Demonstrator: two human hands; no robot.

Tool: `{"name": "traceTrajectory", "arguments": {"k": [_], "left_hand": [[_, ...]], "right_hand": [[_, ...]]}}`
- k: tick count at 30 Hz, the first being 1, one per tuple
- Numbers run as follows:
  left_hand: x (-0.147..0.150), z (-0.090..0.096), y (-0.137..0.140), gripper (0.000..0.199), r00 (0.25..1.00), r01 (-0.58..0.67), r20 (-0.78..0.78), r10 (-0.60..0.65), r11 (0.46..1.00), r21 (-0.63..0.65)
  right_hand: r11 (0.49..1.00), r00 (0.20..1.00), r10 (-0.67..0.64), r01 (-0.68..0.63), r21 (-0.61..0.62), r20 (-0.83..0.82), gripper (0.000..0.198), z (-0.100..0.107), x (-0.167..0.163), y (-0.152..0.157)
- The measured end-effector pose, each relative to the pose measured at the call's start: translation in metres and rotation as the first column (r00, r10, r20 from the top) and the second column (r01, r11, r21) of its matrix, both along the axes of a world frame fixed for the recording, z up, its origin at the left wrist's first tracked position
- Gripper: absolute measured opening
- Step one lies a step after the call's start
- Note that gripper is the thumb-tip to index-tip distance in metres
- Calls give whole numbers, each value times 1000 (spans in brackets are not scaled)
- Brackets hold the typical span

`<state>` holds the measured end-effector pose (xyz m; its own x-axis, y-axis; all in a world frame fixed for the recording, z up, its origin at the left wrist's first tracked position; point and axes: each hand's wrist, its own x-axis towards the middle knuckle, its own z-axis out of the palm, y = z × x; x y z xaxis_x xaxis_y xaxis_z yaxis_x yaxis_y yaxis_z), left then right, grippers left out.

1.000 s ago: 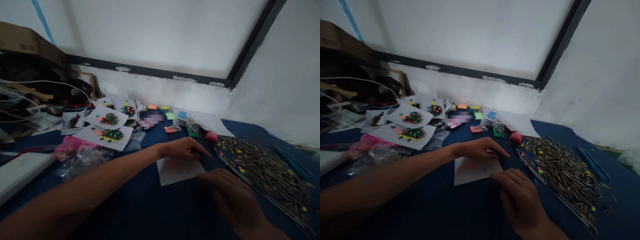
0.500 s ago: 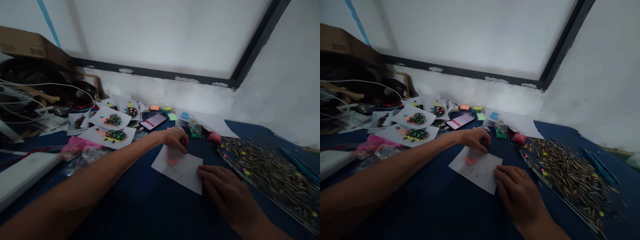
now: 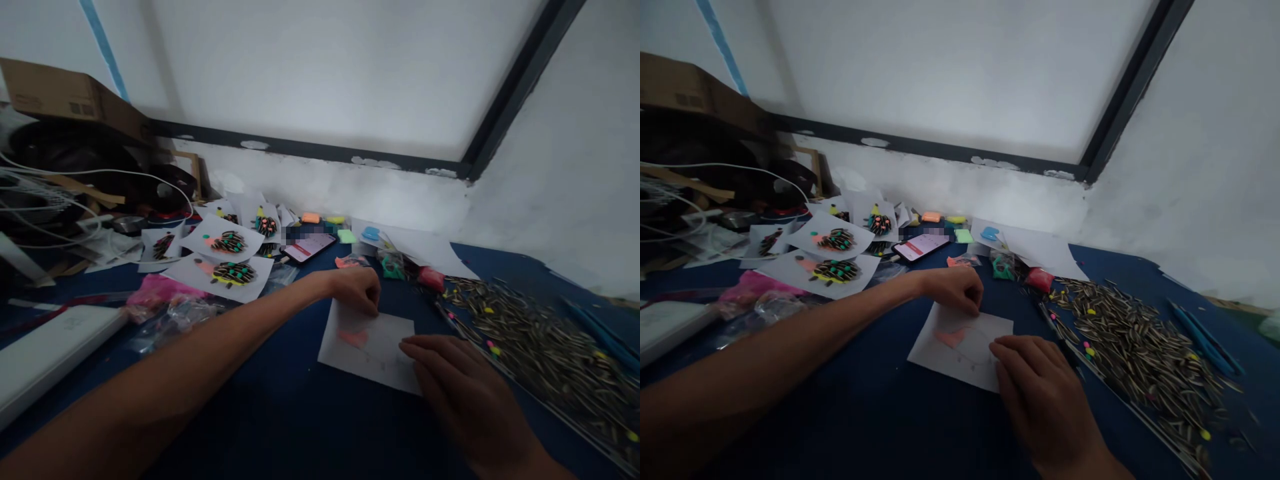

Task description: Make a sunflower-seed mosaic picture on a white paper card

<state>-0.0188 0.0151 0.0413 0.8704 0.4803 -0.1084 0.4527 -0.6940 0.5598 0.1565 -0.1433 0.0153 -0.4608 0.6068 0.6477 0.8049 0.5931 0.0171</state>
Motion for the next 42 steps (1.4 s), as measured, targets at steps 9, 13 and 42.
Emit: {"name": "traceTrajectory", "arguments": {"k": [9, 13, 42], "left_hand": [[12, -7, -12, 10, 991, -3, 137, -7, 997, 71], [14, -13, -10, 11, 979, 9, 202, -31, 994, 108], [19, -36, -17, 40, 988, 120, 13, -154, 814, 569]], "right_hand": [[997, 997, 71, -69, -38, 35, 25, 3, -12, -6], [998, 996, 59, -58, -28, 62, 22, 0, -16, -8], [991, 992, 25, -8, -133, 124, 20, -4, -46, 4]]}}
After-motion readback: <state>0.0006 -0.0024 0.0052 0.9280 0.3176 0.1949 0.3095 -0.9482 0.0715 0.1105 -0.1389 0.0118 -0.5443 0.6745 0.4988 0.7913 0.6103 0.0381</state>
